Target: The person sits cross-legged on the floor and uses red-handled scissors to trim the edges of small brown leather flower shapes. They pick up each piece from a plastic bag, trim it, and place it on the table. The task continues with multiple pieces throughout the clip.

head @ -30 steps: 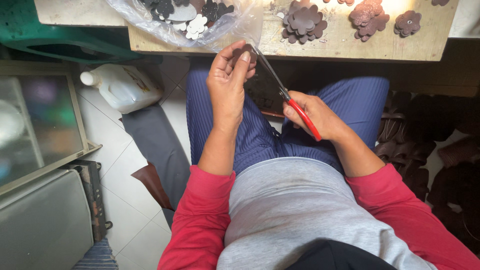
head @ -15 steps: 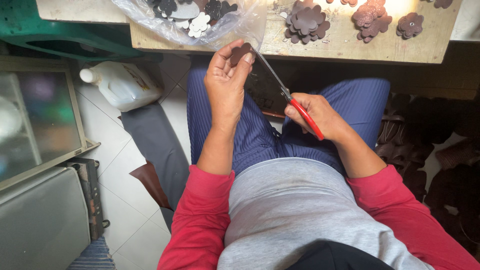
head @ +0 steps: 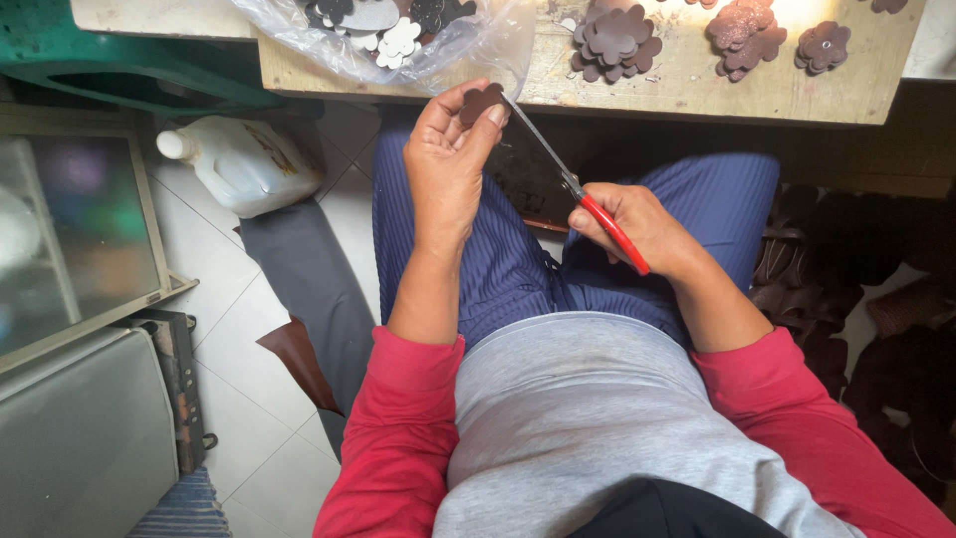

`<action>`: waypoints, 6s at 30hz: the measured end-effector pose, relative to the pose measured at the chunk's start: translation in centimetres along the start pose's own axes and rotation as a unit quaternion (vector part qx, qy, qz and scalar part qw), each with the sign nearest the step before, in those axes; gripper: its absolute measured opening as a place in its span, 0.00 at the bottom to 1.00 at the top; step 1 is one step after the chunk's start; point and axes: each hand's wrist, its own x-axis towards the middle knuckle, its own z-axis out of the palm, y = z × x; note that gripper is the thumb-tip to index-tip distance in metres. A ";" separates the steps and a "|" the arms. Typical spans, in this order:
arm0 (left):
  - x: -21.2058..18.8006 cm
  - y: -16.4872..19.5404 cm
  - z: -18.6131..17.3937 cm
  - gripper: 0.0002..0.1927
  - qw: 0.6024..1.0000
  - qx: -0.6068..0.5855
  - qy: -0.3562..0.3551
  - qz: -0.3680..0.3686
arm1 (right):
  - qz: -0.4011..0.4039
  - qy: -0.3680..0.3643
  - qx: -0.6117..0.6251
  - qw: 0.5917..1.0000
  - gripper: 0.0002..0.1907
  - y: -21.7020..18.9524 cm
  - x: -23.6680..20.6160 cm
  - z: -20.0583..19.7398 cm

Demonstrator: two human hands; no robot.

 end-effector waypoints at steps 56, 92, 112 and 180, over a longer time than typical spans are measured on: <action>-2.1 -2.4 3.3 0.11 0.996 -0.038 -0.032 -0.071 | -0.134 -0.033 0.079 0.987 0.26 -0.5 0.0 0.8; -3.5 -4.0 4.7 0.12 0.992 -0.078 0.000 -0.096 | -0.133 0.017 0.022 0.991 0.33 -0.6 0.1 1.0; -3.2 -3.0 4.3 0.11 0.991 -0.076 -0.022 -0.107 | -0.144 0.012 0.018 0.989 0.32 -0.5 -0.1 0.6; -1.5 -3.0 1.5 0.09 0.995 0.017 -0.054 -0.086 | -0.056 0.009 0.003 0.998 0.28 0.1 0.0 0.3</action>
